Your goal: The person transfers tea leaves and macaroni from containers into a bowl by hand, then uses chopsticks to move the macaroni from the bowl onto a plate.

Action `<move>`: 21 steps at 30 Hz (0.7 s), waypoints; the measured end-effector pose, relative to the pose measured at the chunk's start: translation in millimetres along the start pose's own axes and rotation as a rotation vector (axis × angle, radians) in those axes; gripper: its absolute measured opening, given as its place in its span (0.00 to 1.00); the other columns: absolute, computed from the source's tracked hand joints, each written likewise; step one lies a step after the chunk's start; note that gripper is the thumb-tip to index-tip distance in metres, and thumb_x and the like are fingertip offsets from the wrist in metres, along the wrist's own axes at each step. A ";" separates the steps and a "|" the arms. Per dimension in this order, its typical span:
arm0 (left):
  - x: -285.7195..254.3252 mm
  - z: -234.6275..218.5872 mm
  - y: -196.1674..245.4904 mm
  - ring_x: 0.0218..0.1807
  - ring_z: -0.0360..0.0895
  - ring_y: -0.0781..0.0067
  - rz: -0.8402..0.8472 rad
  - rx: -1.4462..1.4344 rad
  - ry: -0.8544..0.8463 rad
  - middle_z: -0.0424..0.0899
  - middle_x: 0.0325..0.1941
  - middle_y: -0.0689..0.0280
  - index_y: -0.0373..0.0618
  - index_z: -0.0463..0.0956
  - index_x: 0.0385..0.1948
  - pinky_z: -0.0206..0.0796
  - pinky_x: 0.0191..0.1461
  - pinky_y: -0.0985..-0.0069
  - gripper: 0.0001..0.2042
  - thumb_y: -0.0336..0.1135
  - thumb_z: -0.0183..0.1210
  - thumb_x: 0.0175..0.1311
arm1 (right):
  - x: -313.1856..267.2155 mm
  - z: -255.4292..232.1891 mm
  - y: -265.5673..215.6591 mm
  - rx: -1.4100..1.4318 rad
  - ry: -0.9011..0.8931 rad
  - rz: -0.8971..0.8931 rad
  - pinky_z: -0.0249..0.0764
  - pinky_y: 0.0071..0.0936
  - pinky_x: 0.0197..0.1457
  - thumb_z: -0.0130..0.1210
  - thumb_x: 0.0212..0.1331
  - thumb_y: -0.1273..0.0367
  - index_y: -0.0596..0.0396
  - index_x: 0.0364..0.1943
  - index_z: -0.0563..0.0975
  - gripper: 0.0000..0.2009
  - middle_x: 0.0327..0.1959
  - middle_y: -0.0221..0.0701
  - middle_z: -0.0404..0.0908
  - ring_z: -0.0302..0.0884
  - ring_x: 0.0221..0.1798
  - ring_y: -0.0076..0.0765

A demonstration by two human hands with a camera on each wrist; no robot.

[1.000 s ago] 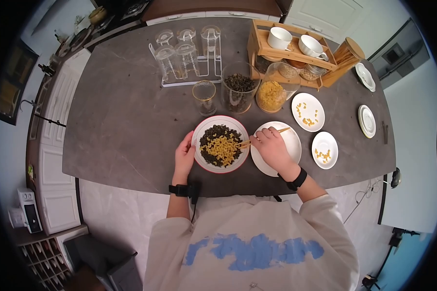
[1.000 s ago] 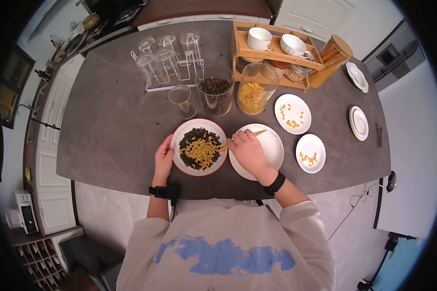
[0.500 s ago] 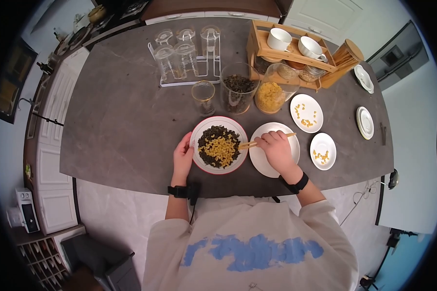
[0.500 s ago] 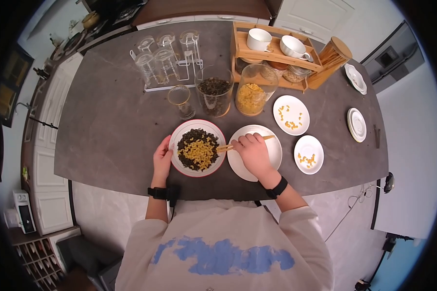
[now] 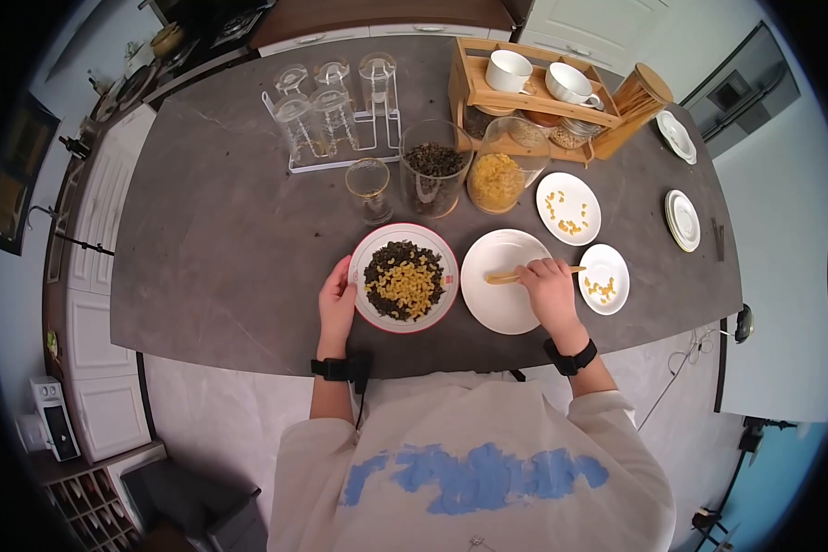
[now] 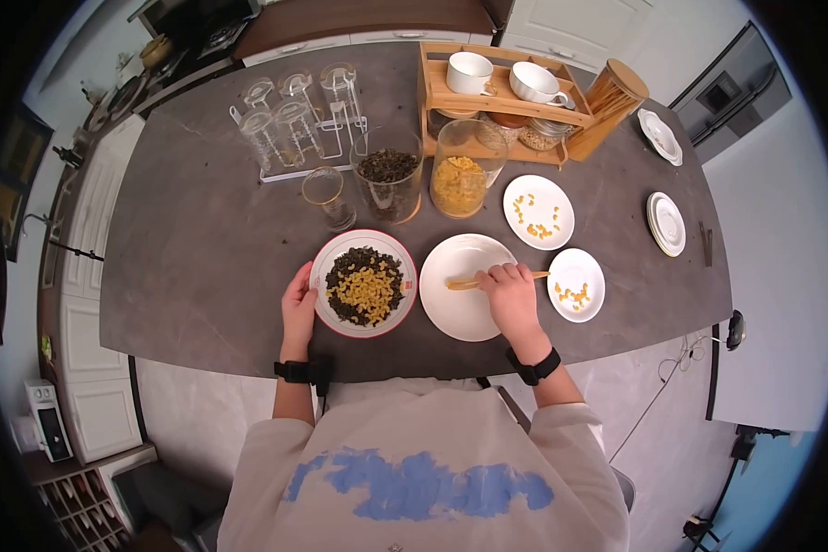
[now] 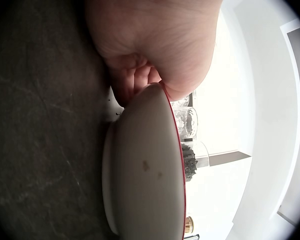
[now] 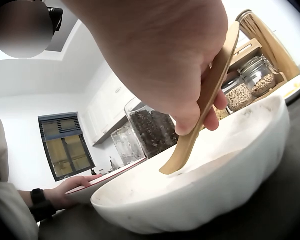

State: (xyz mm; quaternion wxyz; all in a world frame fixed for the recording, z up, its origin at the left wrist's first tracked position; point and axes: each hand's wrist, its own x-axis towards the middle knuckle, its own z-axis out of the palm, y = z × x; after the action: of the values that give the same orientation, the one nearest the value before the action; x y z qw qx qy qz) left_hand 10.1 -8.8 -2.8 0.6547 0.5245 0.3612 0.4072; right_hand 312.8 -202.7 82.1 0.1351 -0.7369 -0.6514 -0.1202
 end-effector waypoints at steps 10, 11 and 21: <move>0.6 -3.1 -4.4 0.55 0.73 0.74 0.000 -0.033 0.007 0.76 0.55 0.61 0.33 0.65 0.59 0.62 0.61 0.76 0.22 0.17 0.46 0.60 | 46.2 -5.3 -32.5 0.051 0.017 -0.168 0.65 0.31 0.49 0.55 0.46 0.69 0.49 0.34 0.80 0.09 0.28 0.25 0.72 0.71 0.38 0.30; 0.5 -3.3 -3.8 0.55 0.73 0.74 0.004 -0.029 0.002 0.76 0.55 0.61 0.33 0.65 0.59 0.62 0.61 0.77 0.22 0.17 0.46 0.60 | 52.1 -4.3 -35.5 0.028 0.020 -0.221 0.65 0.31 0.50 0.54 0.46 0.69 0.49 0.34 0.79 0.09 0.28 0.26 0.72 0.71 0.39 0.30; 0.7 -3.9 -5.0 0.54 0.74 0.75 0.018 -0.047 -0.013 0.77 0.54 0.61 0.33 0.65 0.59 0.63 0.61 0.77 0.21 0.18 0.46 0.61 | 93.5 -1.9 -54.9 -0.194 -0.113 -0.571 0.62 0.30 0.58 0.53 0.44 0.69 0.50 0.32 0.79 0.09 0.28 0.26 0.71 0.69 0.43 0.30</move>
State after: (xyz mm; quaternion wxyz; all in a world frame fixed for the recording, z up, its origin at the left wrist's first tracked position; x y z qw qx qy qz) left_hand 7.7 -7.3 -8.5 0.6656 0.5149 0.3426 0.4178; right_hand 269.8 -110.3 119.3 -0.0116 -0.5389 -0.8241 -0.1738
